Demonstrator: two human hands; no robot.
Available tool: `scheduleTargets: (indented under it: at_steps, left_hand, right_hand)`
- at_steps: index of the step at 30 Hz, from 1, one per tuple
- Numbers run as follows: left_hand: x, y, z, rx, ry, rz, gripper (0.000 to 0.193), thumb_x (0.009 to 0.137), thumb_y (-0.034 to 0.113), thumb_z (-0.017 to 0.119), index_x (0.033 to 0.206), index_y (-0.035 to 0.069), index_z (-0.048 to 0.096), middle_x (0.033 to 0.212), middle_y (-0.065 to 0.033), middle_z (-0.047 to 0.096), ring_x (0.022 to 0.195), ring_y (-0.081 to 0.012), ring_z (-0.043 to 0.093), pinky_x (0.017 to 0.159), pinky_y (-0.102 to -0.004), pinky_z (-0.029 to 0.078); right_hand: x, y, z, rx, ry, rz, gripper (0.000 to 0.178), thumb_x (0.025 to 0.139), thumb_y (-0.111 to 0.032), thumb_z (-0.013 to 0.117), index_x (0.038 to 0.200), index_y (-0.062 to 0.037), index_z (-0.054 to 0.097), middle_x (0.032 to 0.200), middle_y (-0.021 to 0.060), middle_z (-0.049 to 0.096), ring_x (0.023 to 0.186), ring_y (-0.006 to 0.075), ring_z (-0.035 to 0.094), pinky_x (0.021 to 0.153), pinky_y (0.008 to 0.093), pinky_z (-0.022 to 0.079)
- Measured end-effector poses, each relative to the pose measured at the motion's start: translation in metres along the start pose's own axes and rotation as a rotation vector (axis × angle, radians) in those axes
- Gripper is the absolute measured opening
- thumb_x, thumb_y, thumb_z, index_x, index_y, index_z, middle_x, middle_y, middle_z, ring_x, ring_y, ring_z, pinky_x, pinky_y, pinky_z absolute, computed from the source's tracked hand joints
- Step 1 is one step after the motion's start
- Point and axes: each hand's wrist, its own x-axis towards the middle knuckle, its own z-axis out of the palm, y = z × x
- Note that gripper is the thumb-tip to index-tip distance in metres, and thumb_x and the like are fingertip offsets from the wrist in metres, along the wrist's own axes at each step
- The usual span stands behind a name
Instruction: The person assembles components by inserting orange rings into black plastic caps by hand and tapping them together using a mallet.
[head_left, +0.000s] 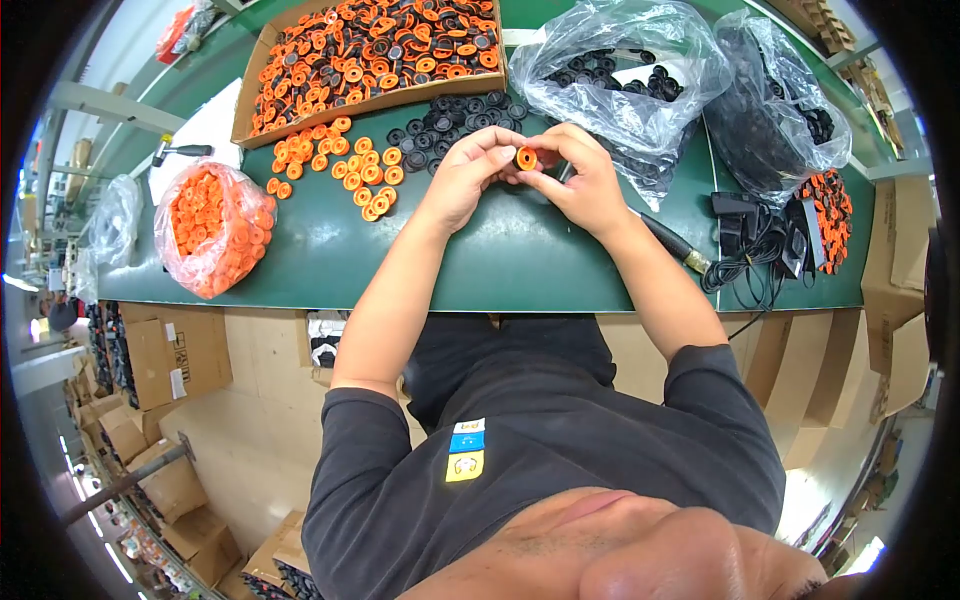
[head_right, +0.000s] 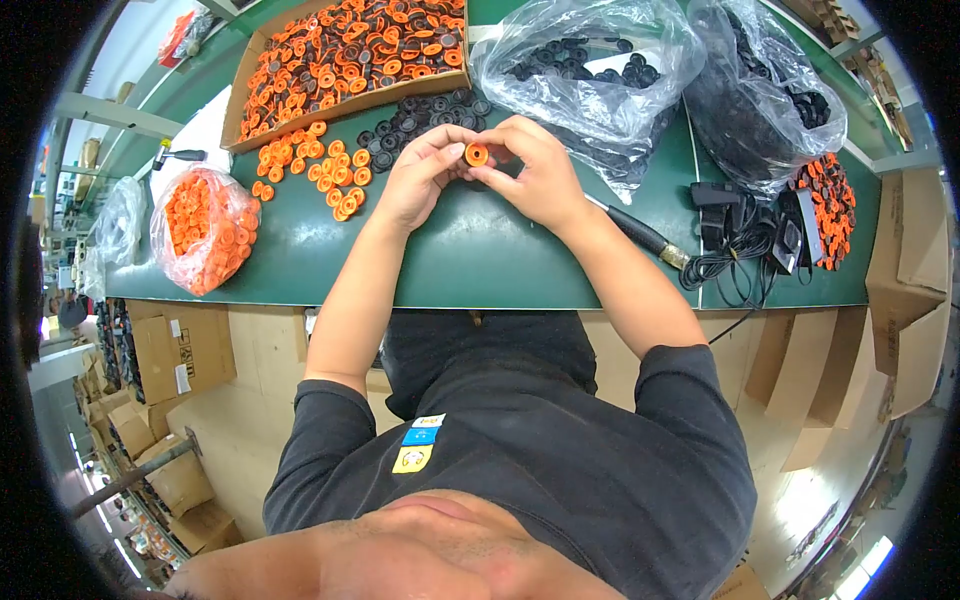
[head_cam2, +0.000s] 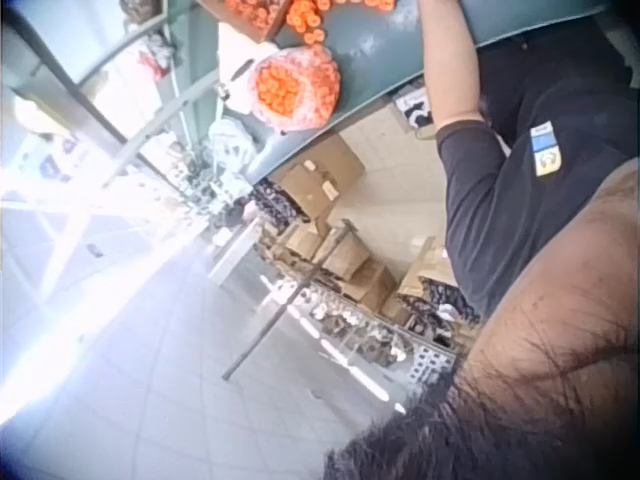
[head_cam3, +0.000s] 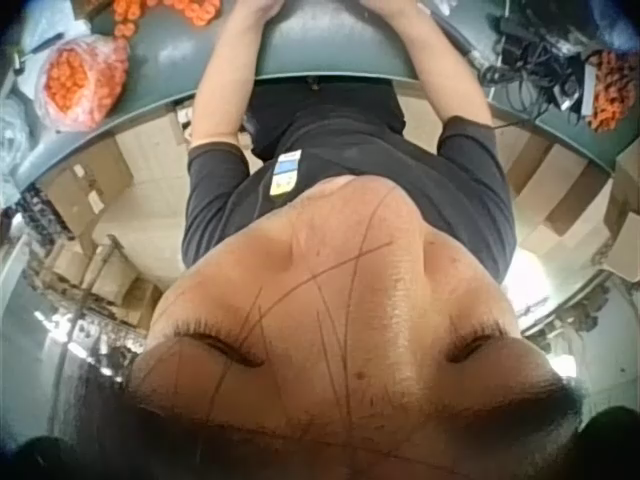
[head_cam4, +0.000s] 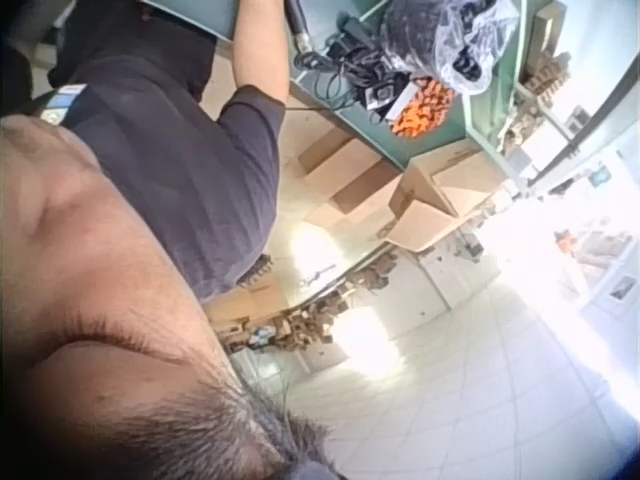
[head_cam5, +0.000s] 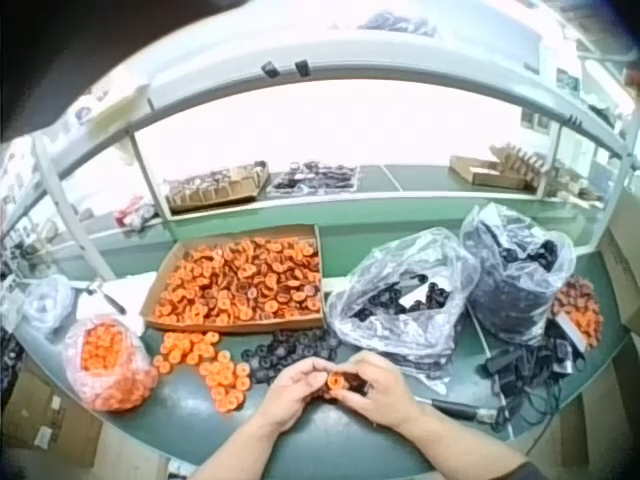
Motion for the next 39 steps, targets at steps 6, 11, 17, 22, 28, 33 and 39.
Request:
scheduleTargets:
  at_steps: [6, 11, 17, 22, 28, 33, 39]
  left_hand:
    - [-0.001, 0.003, 0.011, 0.205, 0.111, 0.155, 0.027, 0.087, 0.002, 0.072, 0.111, -0.001, 0.06, 0.099, -0.0064, 0.067, 0.091, -0.0105, 0.064, 0.084, -0.0258, 0.052]
    - [0.001, -0.003, 0.003, 0.231, 0.137, 0.115, 0.028, 0.086, 0.002, 0.071, 0.112, -0.001, 0.062, 0.1, -0.0063, 0.068, 0.095, -0.0125, 0.064, 0.089, -0.0277, 0.052]
    - [-0.001, 0.001, 0.002, 0.091, 0.1, 0.163, 0.024, 0.091, 0.004, 0.066, 0.114, -0.003, 0.064, 0.104, -0.0084, 0.069, 0.094, -0.014, 0.066, 0.09, -0.0286, 0.052]
    - [0.001, -0.001, -0.003, 0.089, 0.094, 0.103, 0.026, 0.091, 0.008, 0.066, 0.115, 0.0, 0.064, 0.106, -0.0082, 0.069, 0.097, -0.0142, 0.065, 0.088, -0.0286, 0.051]
    - [0.0, 0.003, -0.003, -0.019, 0.119, 0.105, 0.023, 0.091, 0.006, 0.066, 0.113, -0.001, 0.065, 0.103, -0.0073, 0.069, 0.093, -0.0127, 0.065, 0.084, -0.0261, 0.051]
    - [0.002, 0.004, -0.009, 0.203, 0.254, 0.251, 0.022, 0.089, 0.0, 0.066, 0.111, -0.001, 0.065, 0.101, -0.0037, 0.067, 0.091, -0.0099, 0.064, 0.081, -0.0235, 0.052]
    - [0.033, 0.06, -0.039, 0.771, 0.554, 0.499, 0.019, 0.086, 0.004, 0.068, 0.105, 0.0, 0.067, 0.093, -0.0041, 0.07, 0.084, -0.0092, 0.066, 0.078, -0.0257, 0.054]
  right_hand:
    - [0.0, 0.0, 0.005, 0.043, 0.007, 0.013, 0.029, 0.076, -0.004, 0.077, 0.102, -0.0003, 0.065, 0.098, 0.0109, 0.067, 0.082, 0.0216, 0.067, 0.074, 0.031, 0.055]
    - [-0.003, 0.004, 0.006, 0.014, -0.012, 0.038, 0.028, 0.078, -0.006, 0.079, 0.103, -0.0001, 0.067, 0.097, 0.0105, 0.067, 0.082, 0.0199, 0.068, 0.073, 0.0303, 0.055]
    - [-0.004, 0.003, 0.006, 0.102, 0.022, 0.142, 0.032, 0.078, -0.005, 0.08, 0.107, 0.0002, 0.068, 0.092, 0.0089, 0.069, 0.075, 0.015, 0.067, 0.07, 0.027, 0.055]
    - [-0.004, 0.005, 0.005, 0.087, -0.007, 0.185, 0.033, 0.078, -0.005, 0.08, 0.109, -0.0006, 0.069, 0.09, 0.0083, 0.069, 0.073, 0.0135, 0.066, 0.068, 0.0263, 0.054]
    - [-0.005, 0.002, 0.005, 0.116, 0.008, 0.123, 0.048, 0.078, -0.007, 0.081, 0.122, -0.0029, 0.064, 0.091, 0.0075, 0.067, 0.073, 0.0125, 0.064, 0.066, 0.026, 0.053]
    - [-0.004, 0.006, 0.007, 0.115, 0.009, 0.179, 0.04, 0.082, -0.005, 0.075, 0.121, -0.004, 0.064, 0.084, 0.0053, 0.064, 0.068, 0.0116, 0.061, 0.063, 0.0249, 0.051]
    - [-0.001, 0.002, -0.003, -0.071, -0.164, 0.118, 0.022, 0.084, -0.007, 0.072, 0.106, -0.0023, 0.069, 0.078, 0.0057, 0.061, 0.062, 0.0132, 0.058, 0.059, 0.0267, 0.049]
